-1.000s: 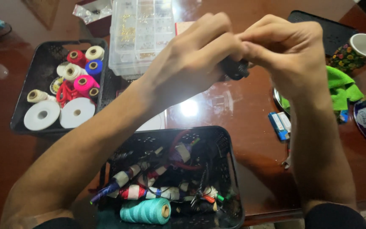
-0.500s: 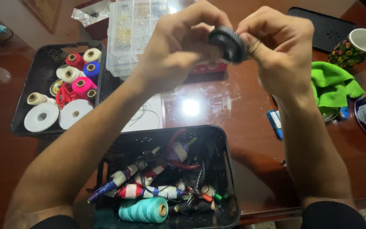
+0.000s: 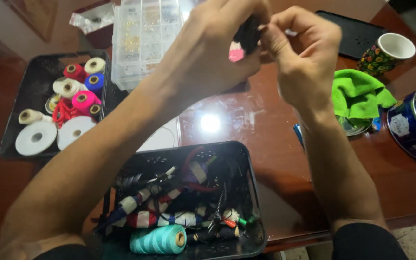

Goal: Sorting through and inspecting various jewelry making supplies, including cables, thread, and small components at a workbench.

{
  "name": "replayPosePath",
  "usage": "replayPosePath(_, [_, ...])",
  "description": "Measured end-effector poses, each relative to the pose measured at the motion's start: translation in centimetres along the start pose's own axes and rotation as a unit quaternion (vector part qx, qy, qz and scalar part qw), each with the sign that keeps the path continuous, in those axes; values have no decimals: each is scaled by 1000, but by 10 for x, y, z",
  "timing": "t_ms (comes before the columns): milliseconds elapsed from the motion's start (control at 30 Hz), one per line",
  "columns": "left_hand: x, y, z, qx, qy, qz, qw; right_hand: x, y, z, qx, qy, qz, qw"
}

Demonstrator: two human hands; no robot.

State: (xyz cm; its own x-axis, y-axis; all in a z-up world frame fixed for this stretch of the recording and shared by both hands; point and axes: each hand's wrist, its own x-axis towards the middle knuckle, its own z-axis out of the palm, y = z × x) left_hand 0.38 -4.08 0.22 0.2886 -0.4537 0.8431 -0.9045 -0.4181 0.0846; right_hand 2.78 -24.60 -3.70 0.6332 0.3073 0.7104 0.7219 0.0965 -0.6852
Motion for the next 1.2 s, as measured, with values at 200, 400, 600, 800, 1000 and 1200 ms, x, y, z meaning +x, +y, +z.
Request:
replayPosePath(200, [-2, -4, 2, -32, 7, 12, 999, 2, 5, 1, -20, 5, -63, 998])
replayPosePath(400, [-8, -14, -6, -113, -60, -25, 992, 2, 0, -1, -29, -8, -50, 998])
replayPosePath(600, [-3, -3, -7, -114, -45, 6, 992, 1, -5, 0, -47, 6, 18, 999])
replayPosePath(800, [-8, -1, 8, -113, -41, -81, 989, 5, -14, 10, -22, -1, 25, 999])
replayPosePath(1000, [-8, -14, 10, 2, -67, -11, 998, 9, 5, -9, 145, -33, 121, 981])
replayPosePath(1200, [-37, -16, -30, -39, -110, -52, 992, 15, 10, -51, -200, -152, 194, 948])
